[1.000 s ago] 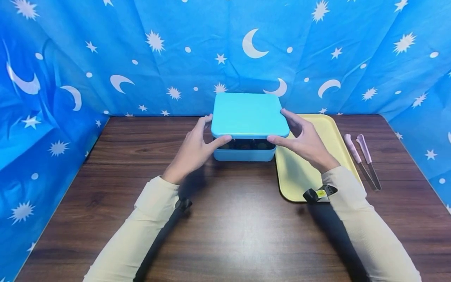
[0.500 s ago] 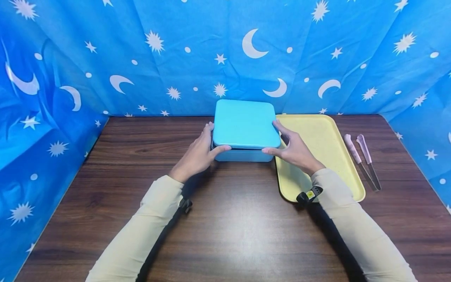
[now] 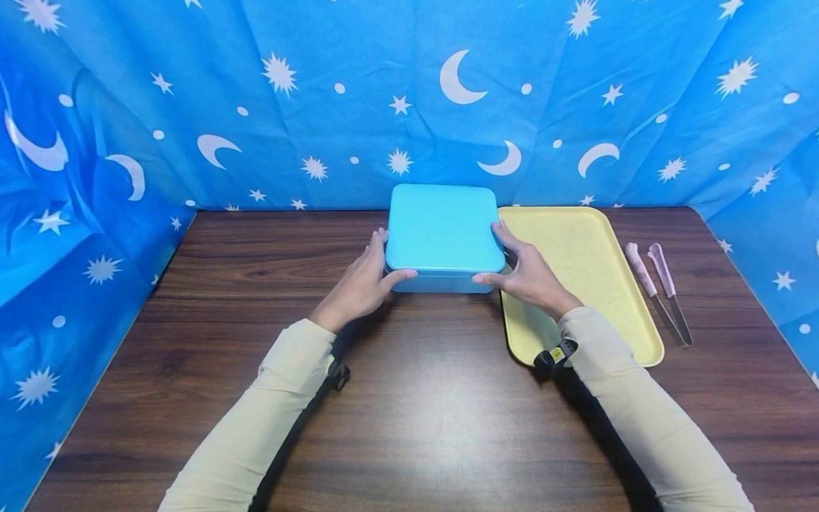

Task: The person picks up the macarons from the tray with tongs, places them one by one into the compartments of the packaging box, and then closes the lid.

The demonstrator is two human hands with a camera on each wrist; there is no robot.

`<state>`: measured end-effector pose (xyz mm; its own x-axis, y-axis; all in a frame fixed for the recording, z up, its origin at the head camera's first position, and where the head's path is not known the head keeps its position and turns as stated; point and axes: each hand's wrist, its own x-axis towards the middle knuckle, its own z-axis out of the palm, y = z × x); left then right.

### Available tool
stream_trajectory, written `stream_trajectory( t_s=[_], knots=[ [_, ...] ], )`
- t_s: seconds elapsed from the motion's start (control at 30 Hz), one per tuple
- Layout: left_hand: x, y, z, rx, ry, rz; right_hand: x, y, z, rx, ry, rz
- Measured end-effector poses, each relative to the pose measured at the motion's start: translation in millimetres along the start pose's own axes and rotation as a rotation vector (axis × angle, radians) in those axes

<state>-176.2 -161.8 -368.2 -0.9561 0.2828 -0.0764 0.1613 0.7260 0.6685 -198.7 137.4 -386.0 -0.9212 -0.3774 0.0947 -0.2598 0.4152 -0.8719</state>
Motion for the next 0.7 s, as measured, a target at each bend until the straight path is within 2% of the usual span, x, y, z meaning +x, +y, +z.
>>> stream_trajectory(
  t_s=[0.1,0.27,0.33,0.47,0.7],
  knots=[
    [0.2,-0.6,0.6,-0.003,0.002,0.008,-2.9,-8.0,0.0,0.012,-0.008,0.009],
    [-0.7,-1.3,1.3,-0.025,0.012,0.009,-2.3,-7.0,0.8,0.003,-0.016,0.014],
    [-1.5,-1.7,1.4,-0.038,0.018,0.004,-0.4,1.4,1.8,-0.009,-0.014,0.008],
    [-2.4,-3.3,1.0,-0.061,0.028,0.005,-0.9,-0.4,2.2,-0.010,-0.014,0.008],
    [-0.9,-5.9,0.7,-0.054,0.024,0.015,0.5,0.1,2.9,-0.023,-0.012,0.002]
  ],
)
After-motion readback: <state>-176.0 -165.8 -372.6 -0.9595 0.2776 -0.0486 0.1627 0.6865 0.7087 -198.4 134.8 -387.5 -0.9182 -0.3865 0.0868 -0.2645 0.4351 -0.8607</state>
